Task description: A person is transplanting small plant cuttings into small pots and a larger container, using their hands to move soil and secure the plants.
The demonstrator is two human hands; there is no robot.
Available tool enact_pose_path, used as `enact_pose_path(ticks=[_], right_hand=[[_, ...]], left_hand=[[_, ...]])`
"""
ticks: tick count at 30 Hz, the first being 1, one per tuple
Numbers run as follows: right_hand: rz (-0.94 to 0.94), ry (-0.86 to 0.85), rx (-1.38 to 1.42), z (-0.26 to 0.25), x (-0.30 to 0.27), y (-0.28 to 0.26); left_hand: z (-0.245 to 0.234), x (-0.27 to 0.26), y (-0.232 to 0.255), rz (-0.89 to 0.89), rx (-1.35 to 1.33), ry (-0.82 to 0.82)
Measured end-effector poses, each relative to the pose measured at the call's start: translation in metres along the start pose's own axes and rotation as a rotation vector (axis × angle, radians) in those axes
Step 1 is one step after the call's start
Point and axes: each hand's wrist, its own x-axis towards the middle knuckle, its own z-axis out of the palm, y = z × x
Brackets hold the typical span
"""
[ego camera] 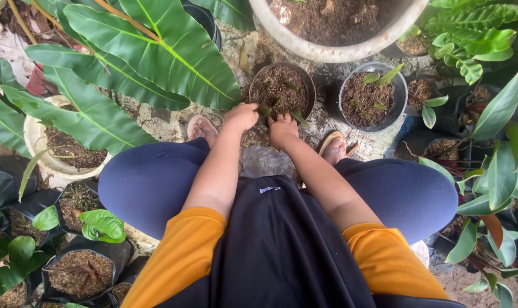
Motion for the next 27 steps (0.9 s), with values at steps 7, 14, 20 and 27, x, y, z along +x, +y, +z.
enact_pose_path(ticks=[7, 14, 20, 27], right_hand=[[-0.065, 0.073, -0.047, 0.007, -0.016, 0.006], [-0.12, 0.327, -0.08, 0.038, -0.021, 0.033], [-0.003, 0.332, -0.012, 0.035, -0.049, 0.046], [0.389, 0.076, 0.563, -0.002, -0.067, 0.088]], left_hand=[[-0.023, -0.053, 0.007, 0.09, -0.219, 0.14], [-0.016, -0.031, 0.004, -0.014, -0.3, 0.358], [-0.01, -0.05, 0.013, -0.133, -0.295, 0.135], [0.01, -0.034, 0.012, -0.043, -0.416, -0.005]])
